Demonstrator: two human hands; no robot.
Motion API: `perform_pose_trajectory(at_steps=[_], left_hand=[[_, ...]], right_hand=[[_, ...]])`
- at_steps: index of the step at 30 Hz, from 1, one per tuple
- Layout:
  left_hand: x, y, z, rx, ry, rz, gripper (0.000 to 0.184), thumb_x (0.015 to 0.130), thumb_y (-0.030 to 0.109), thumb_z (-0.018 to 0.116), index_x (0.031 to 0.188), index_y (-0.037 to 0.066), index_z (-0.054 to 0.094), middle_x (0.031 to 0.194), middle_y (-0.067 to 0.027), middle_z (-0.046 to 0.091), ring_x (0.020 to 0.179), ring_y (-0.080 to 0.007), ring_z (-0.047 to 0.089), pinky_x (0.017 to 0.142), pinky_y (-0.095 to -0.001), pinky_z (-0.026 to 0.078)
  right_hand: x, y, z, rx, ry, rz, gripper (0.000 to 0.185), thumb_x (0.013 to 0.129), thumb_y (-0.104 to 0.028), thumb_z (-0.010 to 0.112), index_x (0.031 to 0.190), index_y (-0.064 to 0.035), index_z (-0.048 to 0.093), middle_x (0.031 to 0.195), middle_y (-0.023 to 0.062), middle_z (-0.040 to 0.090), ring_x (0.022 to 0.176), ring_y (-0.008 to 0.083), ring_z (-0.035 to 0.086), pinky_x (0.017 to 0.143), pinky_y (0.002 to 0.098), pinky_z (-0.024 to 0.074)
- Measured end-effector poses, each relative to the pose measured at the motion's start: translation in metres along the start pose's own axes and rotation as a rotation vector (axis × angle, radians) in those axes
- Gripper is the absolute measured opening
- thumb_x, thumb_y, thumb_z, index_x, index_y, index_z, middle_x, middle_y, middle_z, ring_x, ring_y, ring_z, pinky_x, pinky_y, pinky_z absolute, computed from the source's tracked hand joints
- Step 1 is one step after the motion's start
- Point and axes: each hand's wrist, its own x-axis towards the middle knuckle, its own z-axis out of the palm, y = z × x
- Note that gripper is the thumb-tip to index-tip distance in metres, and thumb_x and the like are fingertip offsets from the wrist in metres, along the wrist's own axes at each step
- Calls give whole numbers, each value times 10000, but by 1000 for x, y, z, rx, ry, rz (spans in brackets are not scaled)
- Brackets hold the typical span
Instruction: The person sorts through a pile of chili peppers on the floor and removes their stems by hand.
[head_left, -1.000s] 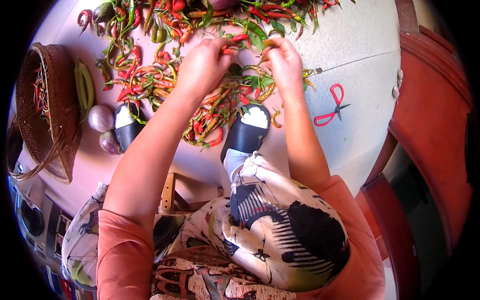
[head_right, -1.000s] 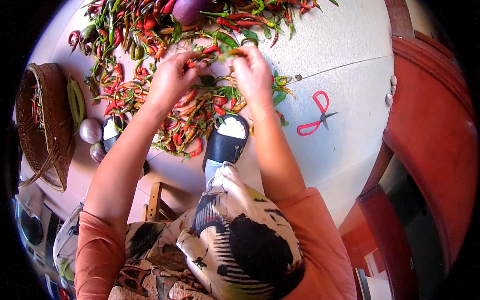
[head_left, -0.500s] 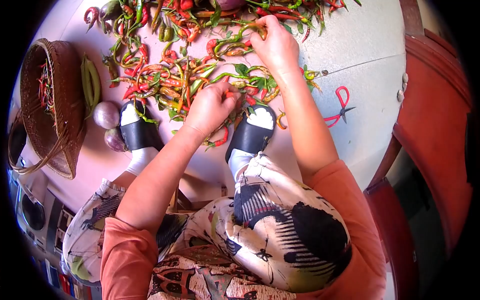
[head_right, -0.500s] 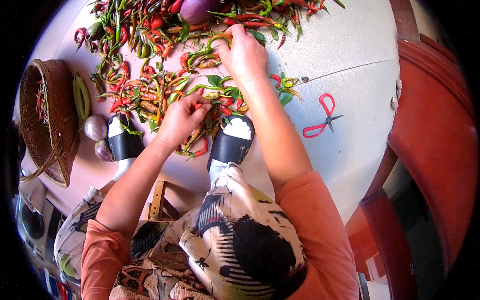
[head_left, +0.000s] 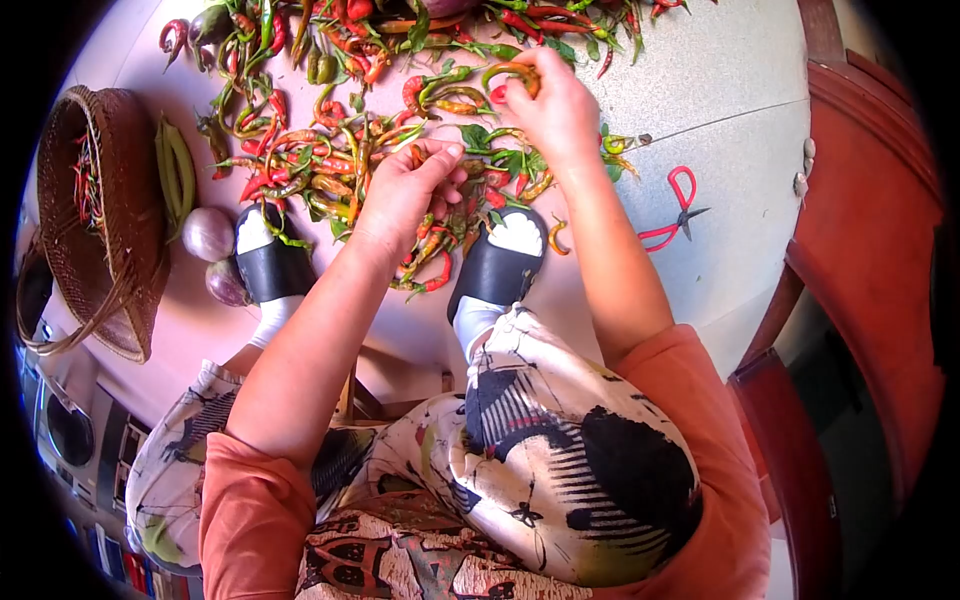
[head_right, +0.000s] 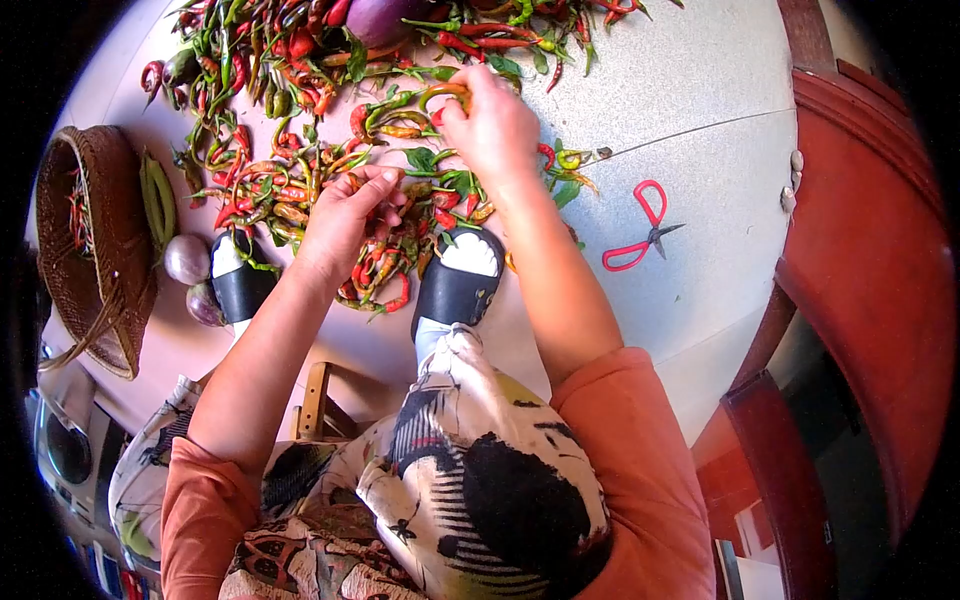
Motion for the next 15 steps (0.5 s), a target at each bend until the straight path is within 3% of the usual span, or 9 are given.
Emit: perform_pose_trajectory(at_steps=[2,4,5,8,9,11,12,13,15], left_hand=[[0,-2,-5,-33,-26,-5,210,897,271,582,989,83,585,800,-25,619,633,-95,560,529,-236,421],[0,-5,-8,-331,-144,49,284,904,333,562,1036,82,584,873,-48,616,709,-121,573,581,-260,438],[1,-5,-12,-368,-213,62,412,914,439,495,1074,67,574,964,-81,617,843,-169,597,704,-314,481],[-5,6,-1,-675,-331,-77,598,886,583,413,1127,54,551,1082,-119,611,1023,-257,585,910,-443,453],[-5,6,0,-700,-340,-96,614,874,596,424,1133,53,549,1081,-136,606,1010,-279,587,877,-484,462],[-5,3,-4,-706,-311,-161,596,885,581,413,1114,50,559,1051,-160,603,963,-300,596,826,-486,485],[4,-8,-17,-621,-509,-86,569,899,559,406,1093,49,569,1018,-165,603,912,-310,601,770,-460,507],[3,-8,-18,-602,-487,-85,542,908,540,402,1068,53,578,988,-164,602,873,-318,603,736,-440,515],[3,-7,-22,-549,-506,-88,532,909,532,408,1063,47,565,971,-160,601,880,-320,606,706,-424,522]], right_hand=[[-5,2,-9,391,8,210,221,759,-214,668,944,-118,596,825,98,635,716,281,630,645,380,499],[-18,-12,-23,504,-77,230,232,759,-217,672,955,-115,602,837,102,636,730,272,632,657,370,499],[-24,-20,-33,613,-159,249,244,759,-220,676,967,-113,608,849,106,637,743,264,634,668,361,498],[-41,-64,-59,534,-405,18,301,761,-260,685,996,-89,607,945,123,627,817,285,629,715,353,499],[-43,-70,-64,409,-407,-103,283,777,-296,670,970,-95,620,964,129,617,821,298,626,719,363,498],[-37,-61,-58,381,-317,-45,241,799,-306,642,938,-109,636,957,130,610,832,302,624,720,386,496],[-28,-53,-55,318,-215,28,218,806,-296,631,927,-115,642,944,127,606,828,305,621,712,395,495],[-14,-43,-50,255,-108,99,196,813,-286,621,915,-121,648,931,124,602,825,307,618,704,403,493],[3,-6,-22,-31,24,-46,200,777,-226,651,956,-141,627,915,103,588,791,308,612,663,418,494]])
